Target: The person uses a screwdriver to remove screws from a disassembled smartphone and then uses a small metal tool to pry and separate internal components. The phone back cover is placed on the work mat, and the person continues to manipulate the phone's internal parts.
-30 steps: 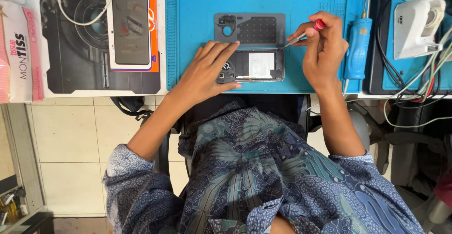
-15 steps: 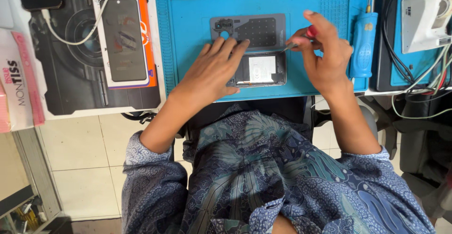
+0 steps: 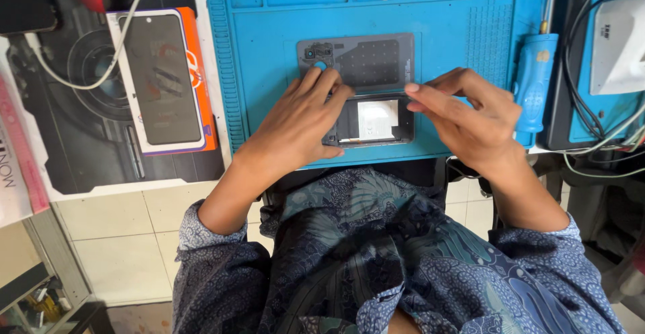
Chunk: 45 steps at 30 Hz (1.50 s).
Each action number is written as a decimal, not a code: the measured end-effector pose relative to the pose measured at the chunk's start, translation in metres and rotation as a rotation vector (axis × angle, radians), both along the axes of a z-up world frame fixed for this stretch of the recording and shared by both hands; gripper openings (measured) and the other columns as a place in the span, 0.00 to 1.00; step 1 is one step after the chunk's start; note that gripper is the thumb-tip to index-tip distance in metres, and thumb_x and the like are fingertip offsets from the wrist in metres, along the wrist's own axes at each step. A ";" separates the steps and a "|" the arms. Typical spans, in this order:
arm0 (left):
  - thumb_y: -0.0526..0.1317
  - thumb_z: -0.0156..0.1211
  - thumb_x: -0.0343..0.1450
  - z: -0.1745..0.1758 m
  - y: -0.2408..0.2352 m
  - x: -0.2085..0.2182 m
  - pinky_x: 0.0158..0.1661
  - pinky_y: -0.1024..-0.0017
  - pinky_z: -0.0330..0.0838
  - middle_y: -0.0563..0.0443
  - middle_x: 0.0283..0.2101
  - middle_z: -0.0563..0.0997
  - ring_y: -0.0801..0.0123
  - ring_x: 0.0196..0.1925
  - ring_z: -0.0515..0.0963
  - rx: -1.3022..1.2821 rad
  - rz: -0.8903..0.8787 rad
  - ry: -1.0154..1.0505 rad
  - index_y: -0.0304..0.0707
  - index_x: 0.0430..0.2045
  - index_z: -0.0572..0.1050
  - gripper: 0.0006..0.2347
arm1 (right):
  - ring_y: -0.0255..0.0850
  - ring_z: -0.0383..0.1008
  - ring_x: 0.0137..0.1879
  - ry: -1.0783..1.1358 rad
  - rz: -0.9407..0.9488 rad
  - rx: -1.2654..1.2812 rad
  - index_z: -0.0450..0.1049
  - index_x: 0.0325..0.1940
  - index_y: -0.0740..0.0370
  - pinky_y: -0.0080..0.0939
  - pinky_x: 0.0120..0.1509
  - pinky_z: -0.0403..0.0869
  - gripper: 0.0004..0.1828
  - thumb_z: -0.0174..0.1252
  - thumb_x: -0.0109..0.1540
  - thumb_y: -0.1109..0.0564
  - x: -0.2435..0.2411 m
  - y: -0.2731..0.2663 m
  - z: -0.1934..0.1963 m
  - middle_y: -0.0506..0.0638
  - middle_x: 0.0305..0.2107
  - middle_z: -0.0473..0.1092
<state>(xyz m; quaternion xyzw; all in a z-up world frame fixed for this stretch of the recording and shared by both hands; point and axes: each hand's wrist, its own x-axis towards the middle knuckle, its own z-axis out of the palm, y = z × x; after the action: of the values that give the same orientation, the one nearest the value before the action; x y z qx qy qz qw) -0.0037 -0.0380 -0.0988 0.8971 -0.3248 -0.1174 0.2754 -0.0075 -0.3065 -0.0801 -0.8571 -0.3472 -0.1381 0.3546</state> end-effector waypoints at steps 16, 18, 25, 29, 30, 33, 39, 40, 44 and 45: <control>0.44 0.79 0.50 -0.008 0.011 0.004 0.53 0.56 0.63 0.44 0.48 0.69 0.52 0.54 0.68 -0.162 0.041 0.065 0.31 0.47 0.71 0.32 | 0.56 0.80 0.46 0.146 -0.090 0.228 0.74 0.48 0.71 0.46 0.49 0.80 0.18 0.68 0.55 0.72 -0.014 0.011 -0.004 0.65 0.39 0.73; 0.45 0.79 0.51 -0.010 0.012 0.006 0.53 0.56 0.63 0.44 0.48 0.69 0.52 0.54 0.68 -0.181 0.034 0.061 0.32 0.47 0.71 0.32 | 0.56 0.79 0.48 0.086 -0.168 0.294 0.75 0.49 0.69 0.44 0.50 0.83 0.17 0.67 0.59 0.75 -0.021 0.014 -0.015 0.64 0.42 0.69; 0.46 0.79 0.51 -0.014 0.012 0.008 0.53 0.57 0.63 0.46 0.47 0.68 0.55 0.54 0.68 -0.187 0.035 0.060 0.32 0.48 0.72 0.33 | 0.56 0.81 0.47 0.091 -0.177 0.409 0.74 0.46 0.70 0.43 0.47 0.85 0.15 0.57 0.62 0.83 -0.027 0.007 -0.031 0.57 0.37 0.68; 0.48 0.79 0.50 -0.021 0.011 0.006 0.53 0.56 0.64 0.46 0.47 0.68 0.55 0.54 0.68 -0.163 0.030 0.048 0.31 0.47 0.72 0.34 | 0.58 0.82 0.47 0.128 -0.160 0.327 0.74 0.49 0.73 0.43 0.47 0.85 0.15 0.55 0.64 0.82 -0.028 0.005 -0.024 0.59 0.37 0.68; 0.49 0.80 0.50 -0.024 0.011 0.004 0.53 0.56 0.64 0.46 0.47 0.68 0.55 0.54 0.68 -0.158 0.024 0.049 0.31 0.48 0.72 0.34 | 0.59 0.82 0.48 0.133 -0.157 0.288 0.73 0.50 0.74 0.43 0.47 0.86 0.14 0.55 0.64 0.82 -0.027 0.003 -0.021 0.59 0.36 0.69; 0.49 0.80 0.52 -0.030 0.013 0.003 0.53 0.57 0.64 0.46 0.48 0.68 0.55 0.54 0.68 -0.160 0.016 0.039 0.30 0.49 0.72 0.35 | 0.56 0.82 0.44 0.164 -0.261 0.219 0.71 0.56 0.74 0.45 0.46 0.82 0.18 0.45 0.66 0.81 -0.028 0.008 -0.014 0.62 0.33 0.71; 0.48 0.80 0.53 -0.028 0.013 0.000 0.56 0.55 0.64 0.46 0.49 0.68 0.55 0.56 0.68 -0.188 0.042 -0.011 0.31 0.49 0.73 0.33 | 0.55 0.83 0.43 0.106 -0.216 0.182 0.65 0.60 0.70 0.42 0.38 0.74 0.20 0.58 0.65 0.63 -0.010 0.009 -0.011 0.68 0.38 0.78; 0.47 0.80 0.53 -0.027 0.013 0.000 0.56 0.55 0.64 0.46 0.49 0.68 0.55 0.56 0.68 -0.189 0.043 -0.005 0.31 0.49 0.73 0.33 | 0.56 0.82 0.44 0.072 -0.191 0.181 0.66 0.58 0.69 0.44 0.40 0.76 0.20 0.62 0.64 0.62 -0.009 0.008 -0.012 0.67 0.38 0.77; 0.48 0.80 0.52 -0.028 0.011 0.000 0.57 0.54 0.64 0.45 0.49 0.68 0.54 0.56 0.68 -0.178 0.044 -0.013 0.30 0.49 0.72 0.34 | 0.56 0.81 0.43 -0.073 -0.122 0.158 0.71 0.51 0.70 0.42 0.38 0.77 0.21 0.72 0.58 0.62 -0.009 -0.004 -0.019 0.66 0.36 0.74; 0.48 0.80 0.52 -0.028 0.012 -0.001 0.56 0.54 0.64 0.45 0.49 0.68 0.54 0.56 0.68 -0.178 0.043 -0.008 0.30 0.49 0.72 0.34 | 0.55 0.80 0.41 -0.111 -0.111 0.152 0.72 0.49 0.70 0.39 0.36 0.75 0.21 0.74 0.56 0.63 -0.010 -0.005 -0.022 0.67 0.35 0.73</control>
<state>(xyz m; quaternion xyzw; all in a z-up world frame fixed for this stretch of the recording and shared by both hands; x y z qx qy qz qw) -0.0044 -0.0265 -0.1267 0.8763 -0.3156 -0.0784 0.3554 -0.0177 -0.3115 -0.1021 -0.8367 -0.3071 -0.2307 0.3904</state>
